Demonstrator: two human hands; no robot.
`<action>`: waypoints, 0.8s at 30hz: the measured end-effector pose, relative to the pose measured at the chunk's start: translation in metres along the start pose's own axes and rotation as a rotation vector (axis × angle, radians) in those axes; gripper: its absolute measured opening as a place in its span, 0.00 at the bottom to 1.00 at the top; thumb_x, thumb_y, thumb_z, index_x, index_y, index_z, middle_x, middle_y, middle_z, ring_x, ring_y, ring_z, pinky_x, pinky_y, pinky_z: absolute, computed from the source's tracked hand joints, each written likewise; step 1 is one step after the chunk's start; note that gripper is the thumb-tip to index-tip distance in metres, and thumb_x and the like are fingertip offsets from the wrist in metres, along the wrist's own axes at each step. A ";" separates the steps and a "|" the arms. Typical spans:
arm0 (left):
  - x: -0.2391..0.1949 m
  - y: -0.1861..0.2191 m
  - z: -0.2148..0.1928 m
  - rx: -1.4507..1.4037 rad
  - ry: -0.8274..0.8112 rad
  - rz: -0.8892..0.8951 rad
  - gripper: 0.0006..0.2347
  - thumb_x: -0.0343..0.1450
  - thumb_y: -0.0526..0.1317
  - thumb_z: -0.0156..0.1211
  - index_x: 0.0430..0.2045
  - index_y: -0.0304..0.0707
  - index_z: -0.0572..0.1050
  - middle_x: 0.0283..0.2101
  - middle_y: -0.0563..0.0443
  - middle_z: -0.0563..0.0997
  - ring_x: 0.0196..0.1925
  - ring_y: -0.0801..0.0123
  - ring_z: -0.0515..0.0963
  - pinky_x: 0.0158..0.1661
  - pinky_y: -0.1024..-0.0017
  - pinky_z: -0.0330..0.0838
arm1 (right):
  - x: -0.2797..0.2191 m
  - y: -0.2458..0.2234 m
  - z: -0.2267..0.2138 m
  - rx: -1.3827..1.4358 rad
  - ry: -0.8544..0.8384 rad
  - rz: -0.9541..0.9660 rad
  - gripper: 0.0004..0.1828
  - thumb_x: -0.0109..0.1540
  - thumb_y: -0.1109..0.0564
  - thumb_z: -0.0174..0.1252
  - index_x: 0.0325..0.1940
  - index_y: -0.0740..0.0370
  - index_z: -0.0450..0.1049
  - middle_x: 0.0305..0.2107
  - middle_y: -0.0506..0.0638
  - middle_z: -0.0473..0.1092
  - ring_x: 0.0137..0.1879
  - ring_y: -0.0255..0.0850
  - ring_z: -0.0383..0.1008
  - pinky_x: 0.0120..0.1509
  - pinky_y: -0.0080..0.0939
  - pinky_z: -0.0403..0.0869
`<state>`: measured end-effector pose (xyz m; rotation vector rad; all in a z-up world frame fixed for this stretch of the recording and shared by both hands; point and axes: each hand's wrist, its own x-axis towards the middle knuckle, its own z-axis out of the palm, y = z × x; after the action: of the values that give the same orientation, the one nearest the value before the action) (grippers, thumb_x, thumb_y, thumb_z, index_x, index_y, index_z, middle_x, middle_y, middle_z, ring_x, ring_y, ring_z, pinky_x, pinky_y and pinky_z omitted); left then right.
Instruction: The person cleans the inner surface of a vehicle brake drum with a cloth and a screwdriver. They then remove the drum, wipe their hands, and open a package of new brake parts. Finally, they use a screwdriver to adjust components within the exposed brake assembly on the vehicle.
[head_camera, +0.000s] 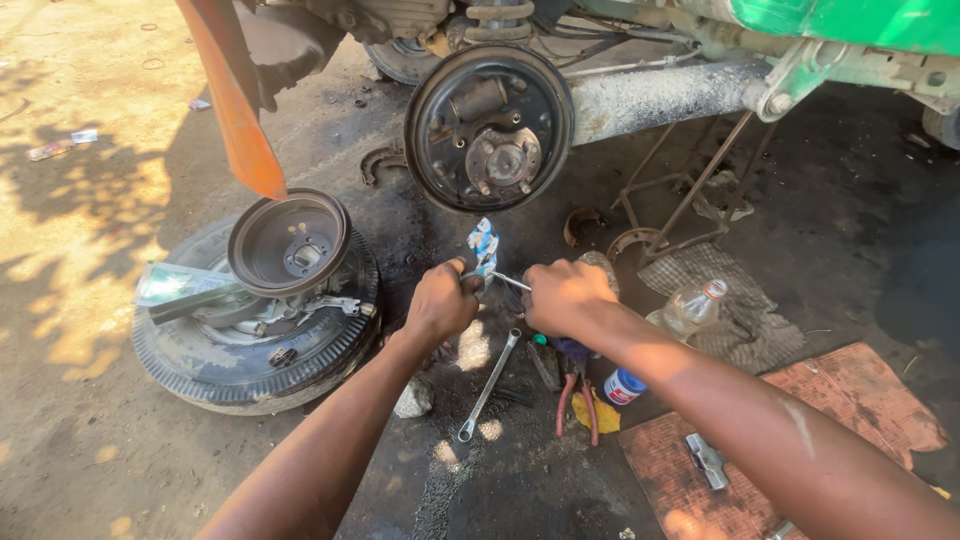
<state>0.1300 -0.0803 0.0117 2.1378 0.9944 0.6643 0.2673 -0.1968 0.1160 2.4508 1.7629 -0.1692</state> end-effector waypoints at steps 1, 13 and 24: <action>-0.001 -0.005 0.003 0.000 0.048 0.063 0.09 0.70 0.38 0.57 0.35 0.30 0.77 0.39 0.32 0.81 0.45 0.39 0.80 0.46 0.51 0.71 | -0.002 0.000 0.000 0.037 -0.033 0.023 0.14 0.60 0.48 0.59 0.45 0.56 0.79 0.42 0.60 0.76 0.51 0.58 0.77 0.56 0.55 0.75; -0.005 -0.002 0.014 0.038 -0.145 0.021 0.18 0.74 0.47 0.54 0.28 0.25 0.78 0.32 0.26 0.81 0.37 0.41 0.83 0.42 0.51 0.75 | -0.012 0.005 0.022 -0.039 0.292 -0.173 0.17 0.65 0.44 0.55 0.34 0.57 0.83 0.32 0.62 0.78 0.39 0.60 0.79 0.45 0.58 0.77; -0.008 0.007 0.027 0.212 -0.262 0.241 0.17 0.75 0.41 0.46 0.20 0.28 0.77 0.21 0.31 0.80 0.24 0.43 0.82 0.36 0.51 0.75 | -0.011 0.018 0.010 -0.192 0.172 -0.128 0.22 0.66 0.34 0.48 0.41 0.46 0.81 0.30 0.55 0.78 0.39 0.55 0.81 0.43 0.55 0.78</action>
<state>0.1466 -0.1000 -0.0012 2.4806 0.6983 0.3863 0.2809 -0.2146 0.1087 2.2782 1.9059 0.1977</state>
